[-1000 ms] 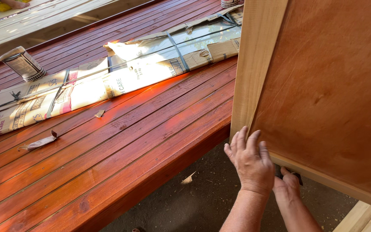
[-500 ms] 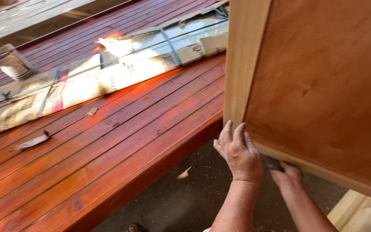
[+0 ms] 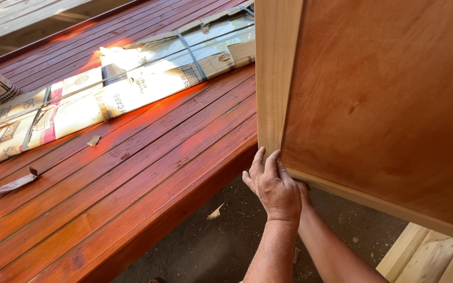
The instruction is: The person sands a plywood door panel with a wooden frame, holding the panel steady with one hand while rubbing a sanding block along the frame edges and panel surface with the other. They work their way around the panel, sanding the vertical stiles, top rail, and lower edges in turn.
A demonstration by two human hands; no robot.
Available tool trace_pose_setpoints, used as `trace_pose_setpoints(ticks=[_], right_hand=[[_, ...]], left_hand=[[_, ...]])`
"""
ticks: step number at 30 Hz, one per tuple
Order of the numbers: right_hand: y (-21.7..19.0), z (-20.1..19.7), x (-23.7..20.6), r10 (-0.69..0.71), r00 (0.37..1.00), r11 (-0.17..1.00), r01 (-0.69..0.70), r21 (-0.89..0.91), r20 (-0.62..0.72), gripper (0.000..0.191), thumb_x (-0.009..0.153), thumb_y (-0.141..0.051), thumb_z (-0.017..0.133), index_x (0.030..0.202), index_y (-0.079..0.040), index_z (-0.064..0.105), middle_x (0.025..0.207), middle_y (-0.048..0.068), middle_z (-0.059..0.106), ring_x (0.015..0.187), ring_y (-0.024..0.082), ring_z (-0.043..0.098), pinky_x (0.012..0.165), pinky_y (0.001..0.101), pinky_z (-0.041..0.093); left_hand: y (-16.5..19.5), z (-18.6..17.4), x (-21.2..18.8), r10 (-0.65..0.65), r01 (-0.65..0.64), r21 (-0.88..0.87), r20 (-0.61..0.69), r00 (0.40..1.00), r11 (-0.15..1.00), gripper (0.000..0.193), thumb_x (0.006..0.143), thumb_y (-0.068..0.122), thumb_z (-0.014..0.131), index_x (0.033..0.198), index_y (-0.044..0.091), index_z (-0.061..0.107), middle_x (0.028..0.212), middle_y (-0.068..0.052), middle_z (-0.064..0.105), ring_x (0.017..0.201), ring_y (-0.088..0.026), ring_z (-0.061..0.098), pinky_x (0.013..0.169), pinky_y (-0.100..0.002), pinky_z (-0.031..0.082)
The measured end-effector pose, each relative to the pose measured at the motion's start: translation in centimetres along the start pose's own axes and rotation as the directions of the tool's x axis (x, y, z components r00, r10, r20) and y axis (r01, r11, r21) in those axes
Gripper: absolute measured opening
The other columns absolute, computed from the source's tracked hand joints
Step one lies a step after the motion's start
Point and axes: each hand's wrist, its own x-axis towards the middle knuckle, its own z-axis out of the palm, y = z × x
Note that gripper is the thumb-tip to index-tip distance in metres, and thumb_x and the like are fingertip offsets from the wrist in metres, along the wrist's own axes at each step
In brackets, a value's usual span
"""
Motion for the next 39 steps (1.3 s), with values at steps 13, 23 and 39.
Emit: trace_pose_setpoints(ticks=[13, 23, 39], right_hand=[[-10.4, -11.8, -7.8, -0.088, 0.676, 0.786, 0.498, 0.365, -0.732, 0.041, 0.098, 0.008, 0.045, 0.133, -0.008, 0.057, 0.135, 0.019, 0.061, 0.125, 0.033, 0.065, 0.106, 0.0576, 0.049], [-1.1, 1.5, 0.1, 0.148, 0.986, 0.89, -0.098, 0.446, -0.078, 0.04, 0.108, -0.013, 0.04, 0.143, 0.002, 0.05, 0.141, 0.027, 0.057, 0.127, 0.035, 0.062, 0.108, 0.0487, 0.049], [-12.4, -14.9, -9.8, -0.032, 0.669, 0.762, 0.497, 0.415, -0.743, 0.04, 0.104, 0.004, 0.032, 0.138, -0.004, 0.051, 0.143, 0.031, 0.054, 0.136, 0.042, 0.056, 0.111, 0.0607, 0.041]], left_hand=[[2.4, 1.4, -1.5, 0.065, -0.061, -0.044, 0.1, 0.993, 0.997, 0.023, 0.097, 0.01, 0.059, 0.114, 0.014, 0.074, 0.139, -0.008, 0.06, 0.134, -0.026, 0.053, 0.12, -0.063, 0.012], [1.8, 0.5, -1.4, 0.231, -0.259, 0.101, 0.227, 0.946, 0.961, 0.053, 0.101, 0.045, 0.055, 0.144, 0.013, 0.057, 0.163, -0.014, 0.038, 0.155, -0.035, 0.023, 0.123, -0.061, 0.005], [3.6, 1.8, -1.3, 0.08, -0.09, 0.058, 0.145, 0.986, 0.994, 0.044, 0.103, 0.028, 0.052, 0.143, 0.011, 0.055, 0.164, -0.013, 0.036, 0.155, -0.034, 0.022, 0.123, -0.062, 0.004]])
